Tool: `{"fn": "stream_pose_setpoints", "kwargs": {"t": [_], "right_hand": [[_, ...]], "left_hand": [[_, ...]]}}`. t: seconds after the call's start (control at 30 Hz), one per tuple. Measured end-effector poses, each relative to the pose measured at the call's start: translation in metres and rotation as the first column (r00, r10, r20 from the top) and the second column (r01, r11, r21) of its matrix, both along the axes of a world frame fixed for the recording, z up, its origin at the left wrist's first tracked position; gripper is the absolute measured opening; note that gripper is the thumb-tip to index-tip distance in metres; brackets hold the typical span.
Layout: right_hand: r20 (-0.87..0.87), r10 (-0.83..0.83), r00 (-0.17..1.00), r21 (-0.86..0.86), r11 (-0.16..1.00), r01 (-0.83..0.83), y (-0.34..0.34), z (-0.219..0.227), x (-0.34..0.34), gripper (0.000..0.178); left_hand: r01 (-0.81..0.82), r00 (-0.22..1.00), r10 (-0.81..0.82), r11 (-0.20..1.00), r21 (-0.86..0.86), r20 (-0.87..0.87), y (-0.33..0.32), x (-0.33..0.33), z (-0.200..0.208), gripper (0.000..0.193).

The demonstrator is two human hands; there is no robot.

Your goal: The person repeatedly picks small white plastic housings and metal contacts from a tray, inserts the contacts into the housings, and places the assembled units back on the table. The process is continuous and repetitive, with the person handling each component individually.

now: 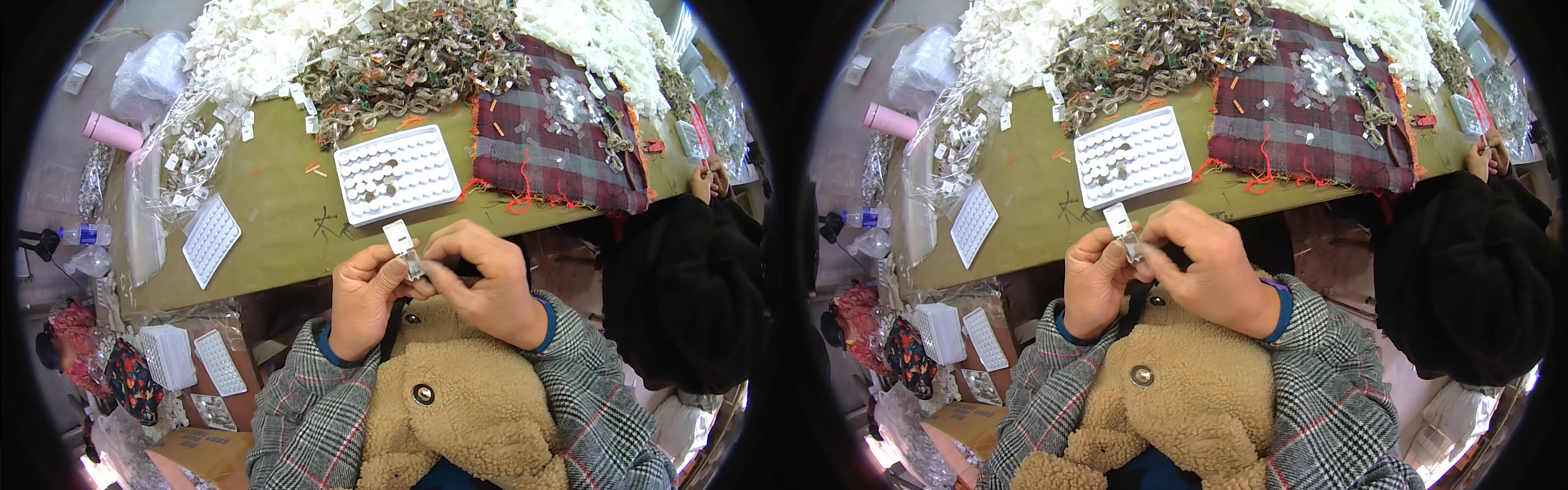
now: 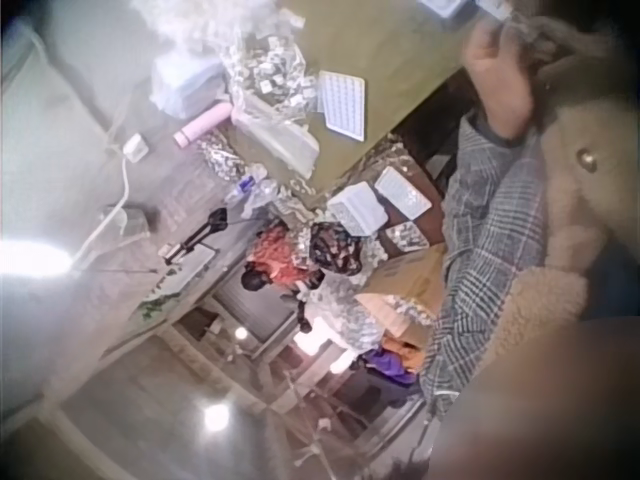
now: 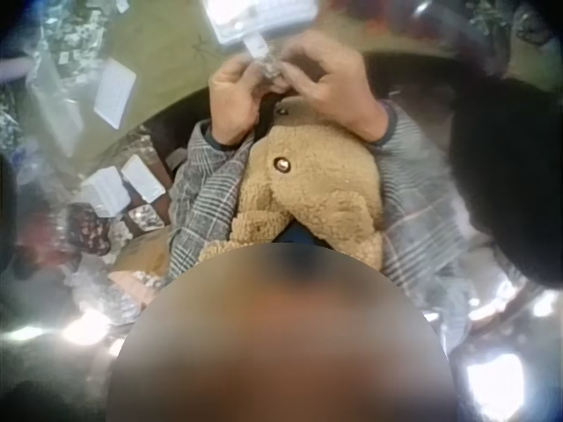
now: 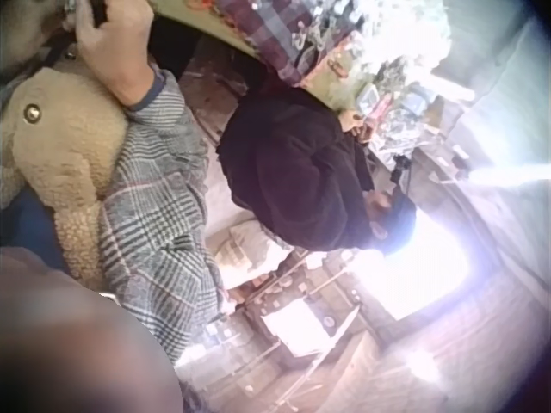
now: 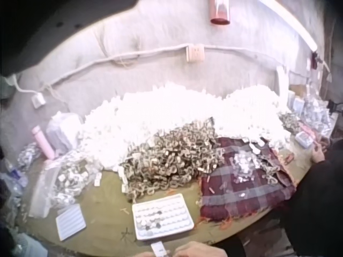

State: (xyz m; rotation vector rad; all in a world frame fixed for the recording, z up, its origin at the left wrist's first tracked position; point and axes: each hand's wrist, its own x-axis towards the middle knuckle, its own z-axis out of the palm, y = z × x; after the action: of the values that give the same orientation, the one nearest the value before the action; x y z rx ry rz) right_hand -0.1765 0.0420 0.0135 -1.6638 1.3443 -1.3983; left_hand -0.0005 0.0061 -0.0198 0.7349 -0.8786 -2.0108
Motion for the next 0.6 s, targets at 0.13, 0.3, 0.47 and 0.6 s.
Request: {"fn": "stream_pose_setpoints", "kwargs": {"t": [0.13, 0.3, 0.47, 0.6], "right_hand": [[-0.167, -0.002, 0.986, 0.048, 0.999, 0.01, -0.004, 0.005, 0.005, 0.017], [-0.018, 0.068, 0.998, 0.208, 0.976, -0.063, -0.012, 0.008, 0.006, 0.014], [-0.259, -0.141, 0.955, -0.1, 0.988, 0.119, -0.051, -0.001, -0.006, 0.015], [-0.473, -0.102, 0.875, -0.198, 0.98, 0.007, -0.075, -0.015, 0.001, 0.029]], "left_hand": [[0.057, 0.974, -0.051, 0.998, -0.022, 0.222, 0.004, 0.0, 0.009, 0.02], [0.101, 0.982, -0.097, 0.995, -0.014, 0.161, -0.003, 0.007, 0.011, 0.022], [0.101, 0.994, -0.094, 0.988, 0.118, -0.062, -0.021, 0.029, 0.008, 0.029], [0.103, 0.983, -0.079, 0.984, 0.143, -0.167, -0.032, 0.037, 0.001, 0.033]]}}
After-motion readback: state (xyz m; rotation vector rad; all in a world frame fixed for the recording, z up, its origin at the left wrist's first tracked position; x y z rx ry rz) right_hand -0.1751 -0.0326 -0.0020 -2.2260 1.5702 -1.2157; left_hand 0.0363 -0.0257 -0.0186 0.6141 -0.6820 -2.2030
